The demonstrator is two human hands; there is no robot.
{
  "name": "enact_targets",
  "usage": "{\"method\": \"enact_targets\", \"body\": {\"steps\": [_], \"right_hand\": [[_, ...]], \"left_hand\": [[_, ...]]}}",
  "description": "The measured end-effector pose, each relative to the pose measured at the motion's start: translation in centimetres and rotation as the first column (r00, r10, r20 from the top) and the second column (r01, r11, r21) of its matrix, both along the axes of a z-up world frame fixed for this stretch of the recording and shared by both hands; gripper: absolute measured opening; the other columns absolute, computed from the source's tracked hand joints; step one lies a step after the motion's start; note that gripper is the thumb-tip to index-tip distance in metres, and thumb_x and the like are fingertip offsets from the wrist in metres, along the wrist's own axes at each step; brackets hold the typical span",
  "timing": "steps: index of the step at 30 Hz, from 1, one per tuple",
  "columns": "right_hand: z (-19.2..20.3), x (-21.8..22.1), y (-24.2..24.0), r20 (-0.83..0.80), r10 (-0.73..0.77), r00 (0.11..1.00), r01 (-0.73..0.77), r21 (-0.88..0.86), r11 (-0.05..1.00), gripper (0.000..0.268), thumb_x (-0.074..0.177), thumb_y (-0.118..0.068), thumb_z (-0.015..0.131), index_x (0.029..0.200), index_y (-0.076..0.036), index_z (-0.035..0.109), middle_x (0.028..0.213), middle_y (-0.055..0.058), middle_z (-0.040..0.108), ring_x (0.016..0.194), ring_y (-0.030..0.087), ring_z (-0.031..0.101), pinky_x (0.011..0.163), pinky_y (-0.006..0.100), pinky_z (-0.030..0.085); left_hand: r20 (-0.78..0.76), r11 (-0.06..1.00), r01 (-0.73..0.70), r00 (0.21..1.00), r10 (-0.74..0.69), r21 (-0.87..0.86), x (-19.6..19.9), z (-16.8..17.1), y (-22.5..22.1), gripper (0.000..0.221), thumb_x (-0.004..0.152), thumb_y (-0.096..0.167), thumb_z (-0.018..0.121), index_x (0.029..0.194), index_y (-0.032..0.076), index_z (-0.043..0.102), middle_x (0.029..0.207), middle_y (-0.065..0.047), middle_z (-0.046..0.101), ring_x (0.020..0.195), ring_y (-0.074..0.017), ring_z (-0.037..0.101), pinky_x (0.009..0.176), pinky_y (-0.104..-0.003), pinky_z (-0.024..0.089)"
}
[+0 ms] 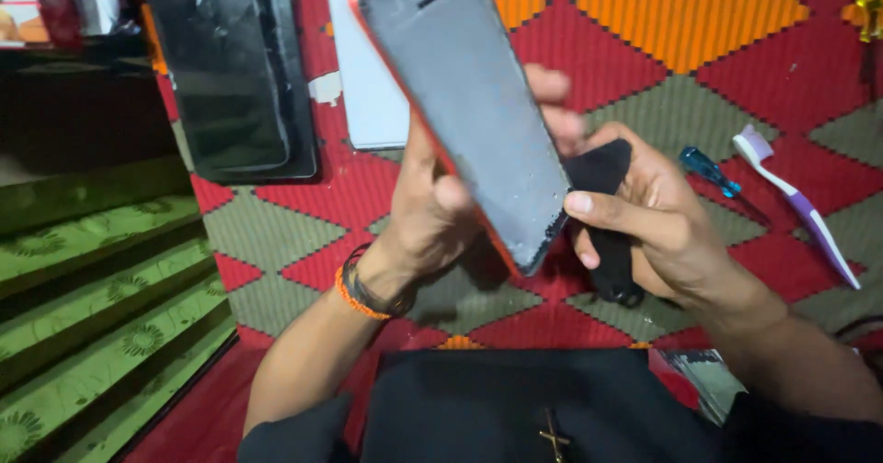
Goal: Repairing a tablet and a smartphone by opening their back covers at a workbench.
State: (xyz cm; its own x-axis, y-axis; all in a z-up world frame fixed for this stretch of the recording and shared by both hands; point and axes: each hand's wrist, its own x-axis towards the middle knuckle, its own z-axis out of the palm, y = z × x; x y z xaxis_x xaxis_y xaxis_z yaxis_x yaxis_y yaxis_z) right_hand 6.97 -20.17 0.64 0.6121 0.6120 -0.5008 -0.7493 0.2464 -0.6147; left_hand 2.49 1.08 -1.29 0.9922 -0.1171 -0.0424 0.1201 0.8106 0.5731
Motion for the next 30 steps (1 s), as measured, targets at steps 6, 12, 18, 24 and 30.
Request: {"method": "enact_targets", "body": {"steps": [6,12,18,24,30], "right_hand": [[1.2,-0.5,0.9,0.676,0.218,0.704,0.105,-0.402,0.91,0.026,0.101,0.003,0.054,0.119,0.0,0.034,0.127,0.025,0.062,0.092,0.026,0.074,0.057,0.022,0.057],[-0.5,0.7,-2.0,0.945,0.224,0.239,0.353,-0.299,0.886,0.065,0.1,0.006,0.079,0.142,-0.01,0.032,0.161,0.016,0.031,0.135,0.029,0.051,0.09,0.028,0.062],[1.6,2.3,-2.5,0.88,0.447,0.159,0.333,-0.474,0.815,0.055,0.096,-0.004,0.083,0.137,0.015,0.051,0.134,0.033,0.058,0.124,0.046,0.067,0.112,0.052,0.058],[1.9,2.1,-0.8,0.875,0.409,0.26,0.276,-0.473,0.836,0.049,0.097,-0.007,0.075,0.136,0.012,0.052,0.131,0.029,0.062,0.113,0.04,0.071,0.1,0.046,0.062],[2.3,0.5,0.1,0.851,0.374,0.368,0.199,-0.465,0.863,0.043,0.099,-0.011,0.067,0.134,0.008,0.053,0.129,0.026,0.065,0.102,0.035,0.075,0.089,0.039,0.066]], "left_hand": [[-0.199,0.978,-0.043,0.976,0.084,0.206,0.8,0.0,0.4,0.117,0.08,0.046,0.088,0.169,0.031,0.013,0.119,-0.009,0.055,0.079,-0.0132,0.058,0.057,-0.026,0.05],[-0.192,0.799,0.42,0.908,-0.373,0.43,1.6,3.0,0.8,0.075,0.099,0.036,0.059,0.163,0.014,0.028,0.098,-0.005,0.058,0.078,-0.0114,0.055,0.065,-0.022,0.044],[-0.224,0.708,0.502,0.862,-0.454,0.497,1.5,3.3,1.2,0.071,0.096,0.048,0.05,0.156,0.013,0.038,0.101,-0.005,0.057,0.077,-0.0133,0.06,0.065,-0.025,0.049],[-0.168,0.774,0.385,0.922,-0.35,0.502,2.8,2.7,1.5,0.065,0.098,0.04,0.053,0.156,0.013,0.039,0.115,-0.006,0.052,0.094,-0.016,0.055,0.081,-0.029,0.045],[-0.128,0.831,0.258,0.966,-0.224,0.493,1.4,2.6,0.9,0.061,0.101,0.032,0.055,0.156,0.012,0.039,0.13,-0.007,0.047,0.112,-0.0187,0.05,0.096,-0.033,0.042]]}}
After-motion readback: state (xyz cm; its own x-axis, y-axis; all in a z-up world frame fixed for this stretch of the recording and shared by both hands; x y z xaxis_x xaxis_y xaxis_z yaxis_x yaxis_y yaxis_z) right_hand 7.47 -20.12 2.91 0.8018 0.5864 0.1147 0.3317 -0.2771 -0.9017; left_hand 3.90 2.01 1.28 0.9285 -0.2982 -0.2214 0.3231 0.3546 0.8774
